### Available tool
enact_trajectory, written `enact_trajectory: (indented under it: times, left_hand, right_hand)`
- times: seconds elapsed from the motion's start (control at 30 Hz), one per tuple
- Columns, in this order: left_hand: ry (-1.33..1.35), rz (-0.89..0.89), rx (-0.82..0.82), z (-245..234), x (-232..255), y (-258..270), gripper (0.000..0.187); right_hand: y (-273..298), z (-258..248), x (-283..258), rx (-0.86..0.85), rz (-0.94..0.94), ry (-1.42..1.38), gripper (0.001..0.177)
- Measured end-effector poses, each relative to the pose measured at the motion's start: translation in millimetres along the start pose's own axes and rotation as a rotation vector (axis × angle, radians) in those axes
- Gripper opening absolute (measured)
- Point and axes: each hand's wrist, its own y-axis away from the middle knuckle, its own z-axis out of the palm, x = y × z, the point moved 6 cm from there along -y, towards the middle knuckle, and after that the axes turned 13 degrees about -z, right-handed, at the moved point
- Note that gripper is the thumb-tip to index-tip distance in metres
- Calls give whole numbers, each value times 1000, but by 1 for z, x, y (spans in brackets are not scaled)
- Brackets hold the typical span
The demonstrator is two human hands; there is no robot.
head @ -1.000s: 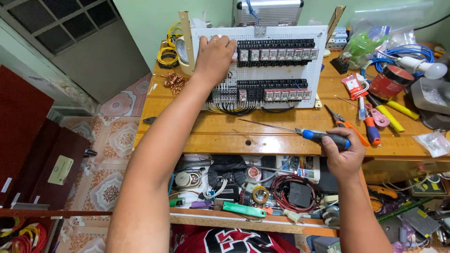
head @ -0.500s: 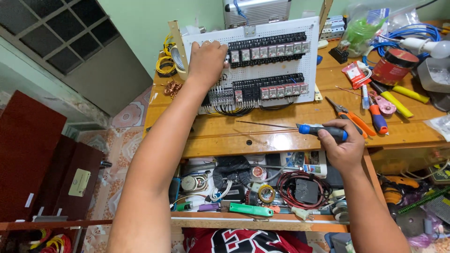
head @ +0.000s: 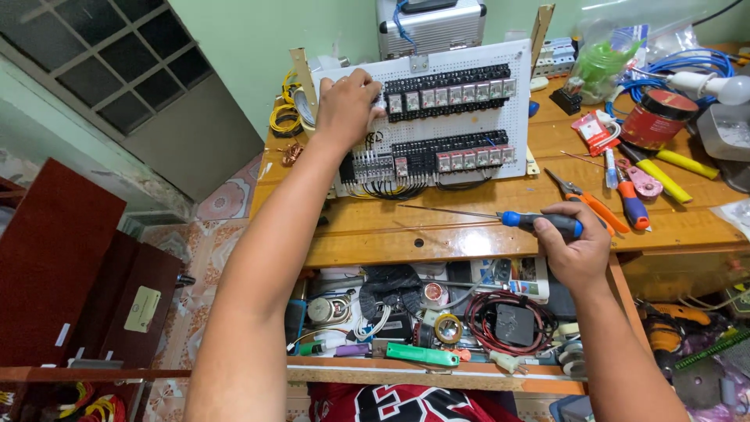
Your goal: Wiring and assembling an electrical control panel using wire strippers, pliers, and a screwdriver.
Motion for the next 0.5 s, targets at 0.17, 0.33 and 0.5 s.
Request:
enact_trajectory:
  times: [0.17, 0.33, 0.5]
  left_hand:
    - [5, 27, 21, -7, 4, 7, 43]
    - [-56, 68, 129, -7, 6, 12, 42]
    - [-116, 54, 127, -4, 10, 8, 47]
  right_hand:
    - [-1, 1, 1, -5, -5, 5, 19]
    - [-1, 1, 2, -10, -4, 32, 20]
    - [-2, 0, 3, 9, -41, 59, 20]
